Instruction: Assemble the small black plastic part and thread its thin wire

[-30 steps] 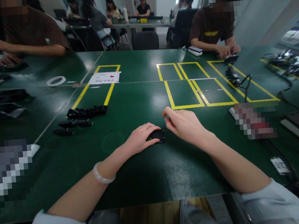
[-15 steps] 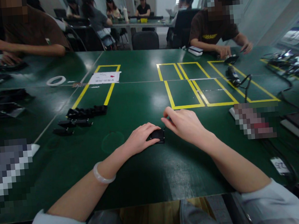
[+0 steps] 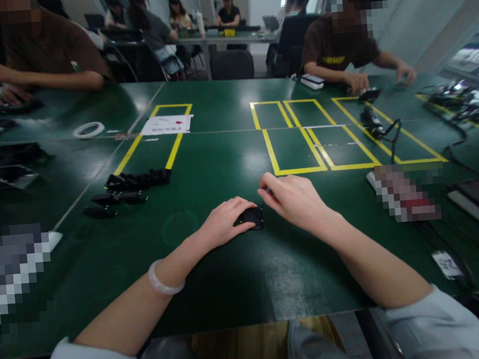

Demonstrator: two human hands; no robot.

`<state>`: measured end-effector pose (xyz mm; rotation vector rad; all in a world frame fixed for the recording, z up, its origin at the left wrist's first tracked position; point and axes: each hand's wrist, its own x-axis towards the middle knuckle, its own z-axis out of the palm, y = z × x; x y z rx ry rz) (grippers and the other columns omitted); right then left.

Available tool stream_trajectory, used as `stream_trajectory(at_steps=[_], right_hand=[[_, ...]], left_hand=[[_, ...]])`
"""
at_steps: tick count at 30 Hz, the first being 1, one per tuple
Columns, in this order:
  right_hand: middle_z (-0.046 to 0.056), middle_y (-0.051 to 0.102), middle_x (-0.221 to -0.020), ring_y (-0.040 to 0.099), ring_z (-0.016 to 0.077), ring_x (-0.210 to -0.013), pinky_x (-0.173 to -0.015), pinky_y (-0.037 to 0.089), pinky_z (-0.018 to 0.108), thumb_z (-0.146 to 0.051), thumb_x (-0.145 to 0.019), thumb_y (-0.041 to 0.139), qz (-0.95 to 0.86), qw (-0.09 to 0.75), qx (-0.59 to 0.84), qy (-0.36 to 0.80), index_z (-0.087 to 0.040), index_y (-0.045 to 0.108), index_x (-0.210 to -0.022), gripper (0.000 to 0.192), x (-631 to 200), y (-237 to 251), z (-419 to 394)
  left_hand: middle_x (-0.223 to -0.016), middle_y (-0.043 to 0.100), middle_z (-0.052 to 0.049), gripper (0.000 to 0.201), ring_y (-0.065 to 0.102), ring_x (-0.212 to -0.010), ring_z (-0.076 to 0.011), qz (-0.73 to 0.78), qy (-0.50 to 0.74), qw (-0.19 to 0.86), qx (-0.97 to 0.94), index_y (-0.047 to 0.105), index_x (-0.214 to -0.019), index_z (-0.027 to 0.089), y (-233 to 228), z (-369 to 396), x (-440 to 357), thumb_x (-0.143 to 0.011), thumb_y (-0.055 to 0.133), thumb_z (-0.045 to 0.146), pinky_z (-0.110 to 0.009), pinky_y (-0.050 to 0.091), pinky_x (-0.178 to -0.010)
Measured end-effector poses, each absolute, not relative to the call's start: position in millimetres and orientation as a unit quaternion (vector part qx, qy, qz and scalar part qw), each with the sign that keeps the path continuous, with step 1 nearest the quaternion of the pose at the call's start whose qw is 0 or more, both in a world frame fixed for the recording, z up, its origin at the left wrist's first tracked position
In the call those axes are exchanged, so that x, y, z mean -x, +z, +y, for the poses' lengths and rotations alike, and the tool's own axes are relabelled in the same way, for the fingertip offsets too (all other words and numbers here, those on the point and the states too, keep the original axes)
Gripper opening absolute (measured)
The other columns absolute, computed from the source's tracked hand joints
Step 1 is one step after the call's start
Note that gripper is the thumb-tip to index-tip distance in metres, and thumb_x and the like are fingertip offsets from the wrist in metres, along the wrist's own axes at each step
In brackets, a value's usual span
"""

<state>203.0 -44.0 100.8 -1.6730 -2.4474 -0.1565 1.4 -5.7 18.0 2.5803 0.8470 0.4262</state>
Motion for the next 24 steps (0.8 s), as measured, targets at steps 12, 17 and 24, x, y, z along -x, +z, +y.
stream_trajectory(at_steps=[12, 17, 24], right_hand=[[0.002, 0.068, -0.080, 0.059, 0.0122, -0.065, -0.056, 0.025, 0.025, -0.027, -0.093, 0.033, -0.826, 0.116, 0.550, -0.051, -0.019, 0.052, -0.102, 0.022, -204.2, 97.0, -42.2], [0.004, 0.068, -0.075, 0.059, 0.0138, -0.065, -0.055, 0.022, 0.026, -0.038, -0.097, 0.029, -0.817, 0.077, 0.569, -0.055, -0.019, 0.055, -0.095, 0.033, -203.9, 99.7, -41.2], [0.001, 0.067, -0.076, 0.060, 0.0132, -0.065, -0.057, 0.027, 0.025, -0.023, -0.090, 0.034, -0.819, 0.130, 0.557, -0.041, -0.018, 0.049, -0.111, 0.026, -203.6, 97.1, -43.0]], left_hand=[[-0.113, 0.057, -0.007, 0.035, 0.056, -0.103, -0.0228, 0.300, 0.155, 0.197, -0.920, 0.052, -0.120, 0.023, 19.3, -5.2, -1.7, -0.090, 0.054, 0.041, -0.037, 0.046, -0.091], [-0.113, 0.057, -0.007, 0.035, 0.056, -0.104, -0.0228, 0.299, 0.158, 0.196, -0.920, 0.052, -0.120, 0.023, 19.4, -5.2, -1.2, -0.089, 0.054, 0.040, -0.036, 0.046, -0.092], [-0.113, 0.057, -0.007, 0.035, 0.056, -0.103, -0.0227, 0.302, 0.153, 0.193, -0.921, 0.052, -0.120, 0.023, 18.3, -5.3, -1.3, -0.089, 0.055, 0.040, -0.036, 0.046, -0.091]])
